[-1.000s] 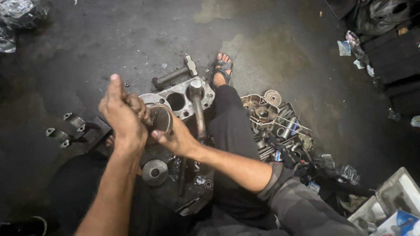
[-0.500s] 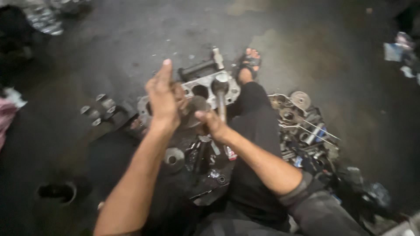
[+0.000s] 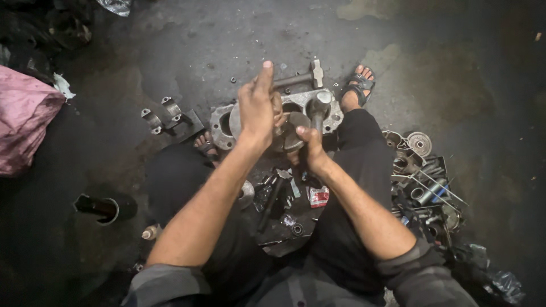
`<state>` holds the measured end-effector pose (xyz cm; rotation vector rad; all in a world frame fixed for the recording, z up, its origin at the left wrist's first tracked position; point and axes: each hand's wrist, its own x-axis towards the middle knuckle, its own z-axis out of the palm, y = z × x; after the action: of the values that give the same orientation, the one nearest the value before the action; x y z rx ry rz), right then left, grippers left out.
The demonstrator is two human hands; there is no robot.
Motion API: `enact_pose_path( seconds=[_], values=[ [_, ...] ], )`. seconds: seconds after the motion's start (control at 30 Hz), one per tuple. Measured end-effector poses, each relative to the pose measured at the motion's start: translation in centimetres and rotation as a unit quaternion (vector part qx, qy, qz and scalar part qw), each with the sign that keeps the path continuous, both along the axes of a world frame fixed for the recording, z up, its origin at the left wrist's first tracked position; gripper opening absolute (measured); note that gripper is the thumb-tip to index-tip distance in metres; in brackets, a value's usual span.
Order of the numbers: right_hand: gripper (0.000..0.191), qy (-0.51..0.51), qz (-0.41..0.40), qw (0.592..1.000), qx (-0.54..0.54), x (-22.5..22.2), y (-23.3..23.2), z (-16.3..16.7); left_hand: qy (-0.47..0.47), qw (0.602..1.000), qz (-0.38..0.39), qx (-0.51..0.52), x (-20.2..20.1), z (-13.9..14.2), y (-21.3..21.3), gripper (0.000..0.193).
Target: The person sits on the floor of a repair workshop and works on an engine cylinder block and piston assembly. They fit a piston with rings into the cylinder bore, tap it into place using a hammer, handle a crankshaft-like shaft and a red-hued crankcase piece, and press a bearing or seal onto a shaft hub by hand.
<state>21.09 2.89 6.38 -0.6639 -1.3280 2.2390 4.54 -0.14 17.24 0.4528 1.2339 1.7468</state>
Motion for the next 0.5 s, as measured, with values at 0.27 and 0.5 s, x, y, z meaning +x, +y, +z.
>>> enact_pose_path(
  seconds=[0.27, 0.5],
  values=[
    [0.061, 0.019, -0.027, 0.999, 0.018, -1.2, -0.3, 0.7, 0.038, 0.999, 0.013, 0.005, 0.0, 0.0, -0.2, 0.046],
    [0.062, -0.044, -0.041, 0.998, -0.011, -1.1, -0.1, 0.6, -0.004, 1.0, 0.019, -0.006, -0.2, 0.2, 0.2, 0.044]
  ],
)
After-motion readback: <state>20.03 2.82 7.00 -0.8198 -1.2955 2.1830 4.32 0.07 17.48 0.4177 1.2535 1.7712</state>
